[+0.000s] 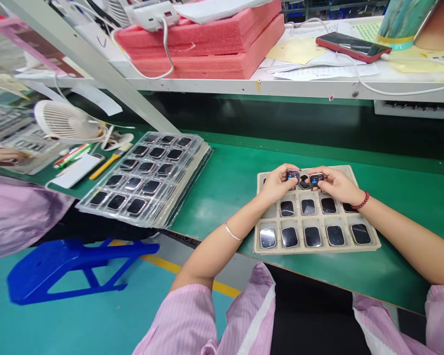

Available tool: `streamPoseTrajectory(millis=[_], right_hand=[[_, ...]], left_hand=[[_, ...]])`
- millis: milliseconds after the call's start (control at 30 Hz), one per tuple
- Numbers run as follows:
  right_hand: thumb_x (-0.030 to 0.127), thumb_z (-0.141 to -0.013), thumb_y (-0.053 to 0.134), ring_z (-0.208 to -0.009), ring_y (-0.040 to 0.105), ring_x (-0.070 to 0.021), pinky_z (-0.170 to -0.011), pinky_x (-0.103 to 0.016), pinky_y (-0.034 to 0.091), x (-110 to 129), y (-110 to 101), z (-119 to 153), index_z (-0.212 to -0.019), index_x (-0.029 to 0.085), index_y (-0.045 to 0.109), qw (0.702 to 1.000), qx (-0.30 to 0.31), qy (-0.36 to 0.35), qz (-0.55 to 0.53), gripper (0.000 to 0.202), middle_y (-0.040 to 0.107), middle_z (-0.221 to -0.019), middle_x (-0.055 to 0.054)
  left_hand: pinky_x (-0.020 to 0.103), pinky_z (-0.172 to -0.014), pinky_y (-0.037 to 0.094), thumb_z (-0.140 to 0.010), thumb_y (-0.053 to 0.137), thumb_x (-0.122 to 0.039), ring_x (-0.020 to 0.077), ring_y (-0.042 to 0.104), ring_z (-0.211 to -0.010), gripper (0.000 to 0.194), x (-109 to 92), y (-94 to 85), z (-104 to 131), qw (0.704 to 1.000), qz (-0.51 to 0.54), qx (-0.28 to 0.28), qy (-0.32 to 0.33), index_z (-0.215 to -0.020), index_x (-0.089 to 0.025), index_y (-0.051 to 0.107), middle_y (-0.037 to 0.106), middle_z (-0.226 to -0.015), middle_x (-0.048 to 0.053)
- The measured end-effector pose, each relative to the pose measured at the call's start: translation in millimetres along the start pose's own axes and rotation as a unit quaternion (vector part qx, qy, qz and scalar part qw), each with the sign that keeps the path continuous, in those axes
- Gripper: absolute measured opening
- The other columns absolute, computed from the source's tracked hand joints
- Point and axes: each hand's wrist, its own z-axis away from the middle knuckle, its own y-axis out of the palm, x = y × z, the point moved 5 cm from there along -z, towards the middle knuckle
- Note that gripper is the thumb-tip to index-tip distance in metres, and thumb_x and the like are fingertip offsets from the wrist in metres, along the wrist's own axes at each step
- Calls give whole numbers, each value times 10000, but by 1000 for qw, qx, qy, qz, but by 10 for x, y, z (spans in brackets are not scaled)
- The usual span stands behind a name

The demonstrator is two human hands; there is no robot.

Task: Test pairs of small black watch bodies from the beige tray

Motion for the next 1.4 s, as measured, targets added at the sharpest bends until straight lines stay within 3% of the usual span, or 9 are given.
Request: streamPoseTrajectory(millis=[133, 233, 333, 433, 500, 600, 700, 900, 1400], right_hand=[[152, -779, 625, -930, 709, -210, -842, -379, 608, -16, 6, 3, -1228, 228, 616, 1000, 2, -19, 7, 456, 717, -1145, -67], [291, -889, 576, -764, 710, -188, -687, -335, 611, -36, -35, -1, -1127, 203, 667, 1000, -8, 11, 4, 269, 741, -1057, -80], [418, -969, 471, -659, 691, -175, -604, -320, 584, -52, -74, -2, -1092, 191, 676, 999, -24, 38, -5, 330, 751, -970, -89], [319, -869, 626, -790, 706, -200, -710, -343, 597, -30, -69, -1, -1173, 207, 635, 999, -38, 18, 17, 324, 734, -1047, -83], [232, -789, 684, -865, 702, -210, -763, -349, 596, -11, -51, 0, -1188, 214, 621, 999, -41, 0, 28, 405, 722, -1071, -75], [297, -856, 614, -730, 688, -181, -676, -329, 595, -29, -45, -1, -1091, 201, 651, 999, -36, 22, 6, 256, 732, -970, -69], [379, -936, 506, -630, 663, -159, -606, -311, 578, -51, -74, -1, -1042, 190, 659, 998, -45, 46, -13, 265, 735, -898, -74], [152, -749, 619, -821, 705, -191, -813, -371, 602, -14, -46, -8, -1134, 209, 613, 999, -44, -3, 13, 390, 720, -1051, -65], [328, -838, 625, -771, 715, -204, -767, -421, 633, -30, -41, -2, -1032, 184, 670, 997, -52, 56, -11, 246, 744, -988, -89]], left_hand=[[228, -711, 518, -718, 710, -166, 127, 643, -816, 501, -8, 4, 18, 1000, -7, 6, 15, -1197, -180, 563, 666, -975, 38], [215, -573, 479, -845, 649, -338, 116, 640, -675, 323, 13, 12, 21, 1000, -13, 21, -9, -1112, -158, 621, 680, -908, 52], [208, -493, 418, -929, 539, -432, 123, 635, -611, 364, 26, -10, 15, 999, -23, 9, -25, -1141, -151, 631, 683, -833, 57], [225, -624, 502, -820, 689, -297, 133, 668, -727, 518, 10, -14, 11, 1000, -17, 7, -2, -1302, -178, 541, 692, -936, 49], [235, -681, 521, -779, 716, -245, 133, 673, -767, 535, 14, -4, 11, 1000, -15, 17, 0, -1282, -172, 549, 692, -981, 53], [217, -568, 471, -889, 595, -350, 130, 658, -687, 329, 37, -7, 10, 999, -20, 20, -23, -1144, -146, 627, 696, -902, 66], [204, -526, 440, -913, 550, -350, 128, 652, -679, 312, 36, -22, 6, 1000, -18, 8, -24, -1139, -150, 629, 692, -897, 67], [266, -785, 551, -730, 619, -89, 124, 662, -820, 414, 47, 8, -1, 1000, -8, 16, 7, -1139, -153, 598, 672, -1043, 57], [227, -636, 566, -843, 585, -223, 120, 664, -736, 231, -49, 52, 33, 999, -26, 32, -26, -1054, -144, 631, 697, -952, 58]])
